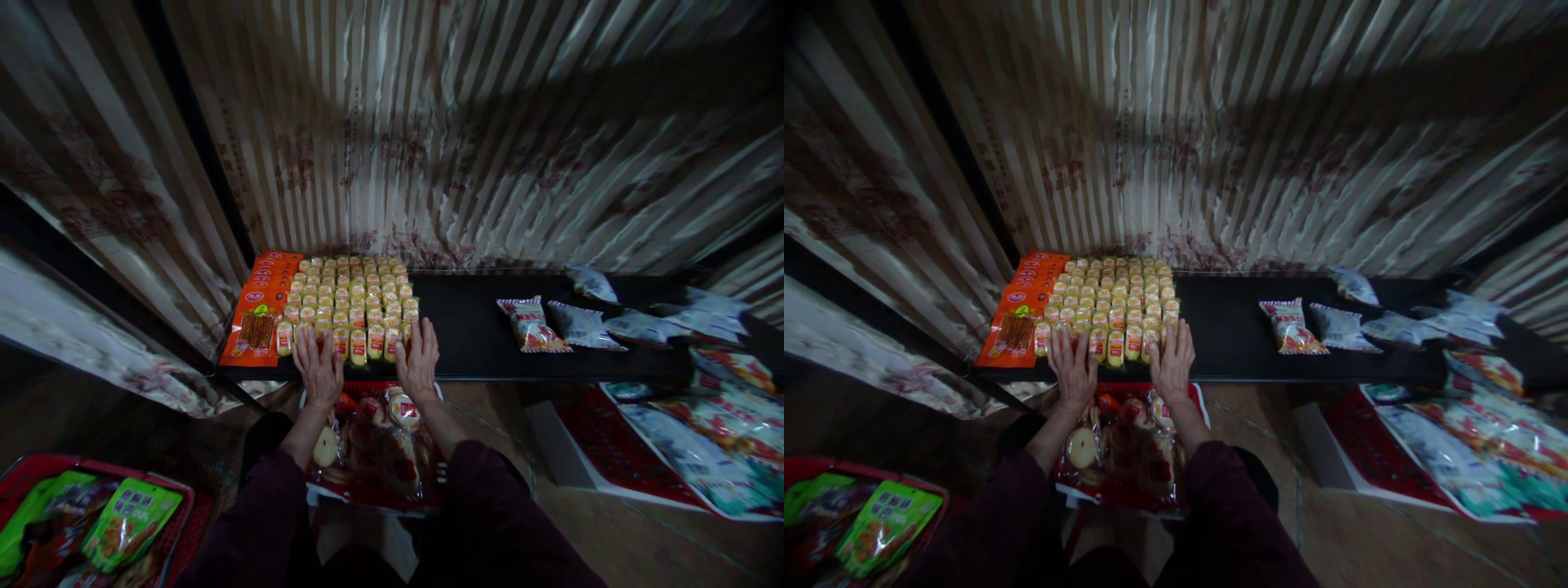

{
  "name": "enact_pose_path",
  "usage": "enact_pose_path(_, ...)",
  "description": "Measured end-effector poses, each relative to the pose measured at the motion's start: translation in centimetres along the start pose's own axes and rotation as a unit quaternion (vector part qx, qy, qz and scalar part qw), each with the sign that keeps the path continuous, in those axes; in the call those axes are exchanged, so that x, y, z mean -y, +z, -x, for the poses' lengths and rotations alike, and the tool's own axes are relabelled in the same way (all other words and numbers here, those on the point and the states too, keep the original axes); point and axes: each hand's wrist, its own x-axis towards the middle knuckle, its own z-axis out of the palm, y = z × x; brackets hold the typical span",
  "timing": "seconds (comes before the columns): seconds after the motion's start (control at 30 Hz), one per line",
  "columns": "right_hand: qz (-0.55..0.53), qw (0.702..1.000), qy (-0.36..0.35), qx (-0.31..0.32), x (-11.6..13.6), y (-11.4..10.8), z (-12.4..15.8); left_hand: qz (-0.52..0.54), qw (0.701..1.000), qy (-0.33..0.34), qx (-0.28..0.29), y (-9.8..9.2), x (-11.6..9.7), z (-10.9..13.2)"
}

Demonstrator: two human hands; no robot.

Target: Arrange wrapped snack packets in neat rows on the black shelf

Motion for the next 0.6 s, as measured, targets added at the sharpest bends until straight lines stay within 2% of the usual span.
enact_pose_path(0.13, 0.016, 1.0, -0.018, 0.006, 0.4, -0.2, 1.2, -0.016, 0.993, 0.097, 0.064, -0.4, -1.8, 2.7)
enact_pose_path(0.23, 0.03, 1.0, -0.007, 0.003, 0.3, -0.3, 1.6, -0.032, 0.989, 0.121, 0.082, -0.2, -2.8, 3.7)
enact_pose_path(0.4, 0.052, 0.998, -0.025, 0.01, -0.2, -0.4, 1.2, -0.042, 0.987, 0.122, 0.1, -0.2, -3.5, 2.5)
enact_pose_path(0.6, 0.041, 0.999, -0.01, 0.017, -0.5, 0.0, 0.2, -0.042, 0.988, 0.11, 0.1, 0.2, -3.6, 1.5)
